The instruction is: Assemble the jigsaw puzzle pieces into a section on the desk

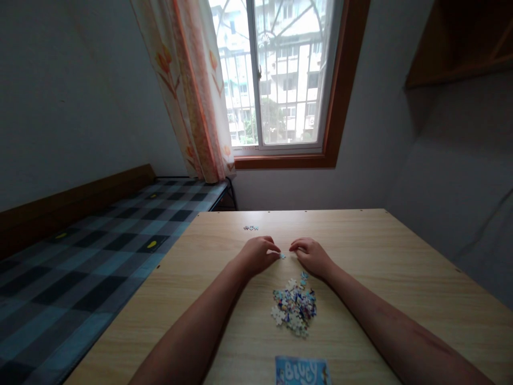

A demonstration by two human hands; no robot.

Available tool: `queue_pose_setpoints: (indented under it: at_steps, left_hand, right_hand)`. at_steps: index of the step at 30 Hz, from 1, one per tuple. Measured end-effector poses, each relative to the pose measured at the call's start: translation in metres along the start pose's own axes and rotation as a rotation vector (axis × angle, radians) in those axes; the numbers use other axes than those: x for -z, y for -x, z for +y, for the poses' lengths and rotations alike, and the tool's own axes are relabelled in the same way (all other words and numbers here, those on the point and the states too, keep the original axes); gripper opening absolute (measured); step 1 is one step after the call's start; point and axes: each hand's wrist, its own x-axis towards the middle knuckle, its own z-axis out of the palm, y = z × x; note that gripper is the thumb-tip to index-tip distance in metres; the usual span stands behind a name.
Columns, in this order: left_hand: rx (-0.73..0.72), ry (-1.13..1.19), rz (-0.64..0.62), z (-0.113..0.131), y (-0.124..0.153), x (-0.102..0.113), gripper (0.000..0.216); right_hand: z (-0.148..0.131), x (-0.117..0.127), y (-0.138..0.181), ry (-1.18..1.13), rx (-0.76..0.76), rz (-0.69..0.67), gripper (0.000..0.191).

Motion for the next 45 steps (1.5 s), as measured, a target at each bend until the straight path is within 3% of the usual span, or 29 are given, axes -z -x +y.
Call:
queue_pose_setpoints:
  at_steps: [5,13,17,19,23,25,30,37,42,45]
  left_hand:
    - [0.109,-0.117,0.094,-0.015,0.000,0.001,0.022]
    - [0.160,-0.113,0.058,-0.031,-0.004,-0.007,0.020]
    - [0.184,-0.119,0.049,-0.043,-0.002,0.003,0.023]
    - [0.254,-0.161,0.051,-0.056,0.002,0.012,0.023]
    - [0.602,-0.265,0.103,-0.085,0.014,0.029,0.023]
    - [0.678,-0.267,0.166,-0.096,0.019,0.031,0.025]
    - [0.691,-0.253,0.296,-0.104,0.015,0.022,0.031]
    - [0.684,-0.247,0.269,-0.110,0.000,0.019,0.029]
    - [0.673,-0.202,0.376,-0.121,0.008,0.021,0.032]
    - [0.655,-0.167,0.360,-0.124,0.012,0.021,0.026]
  right_hand:
    - [-0.001,-0.001,0.000,-0.004,-0.017,0.002,0.026]
    - [0.000,-0.001,0.000,0.002,-0.013,0.002,0.026]
    - [-0.001,0.000,0.000,-0.005,-0.019,0.005,0.026]
    - [-0.003,0.000,0.001,-0.014,-0.018,0.002,0.026]
    - [-0.004,0.000,0.001,-0.019,-0.026,-0.006,0.027]
    - [-0.003,0.000,0.001,-0.013,-0.024,-0.014,0.027]
    - [-0.001,-0.002,0.000,0.009,-0.014,-0.026,0.029]
    - [0.000,-0.001,0.000,0.015,0.002,-0.035,0.031]
    - [0.001,0.000,0.001,0.001,-0.001,-0.039,0.031]
    - [0.000,0.000,0.002,-0.011,-0.010,-0.034,0.030]
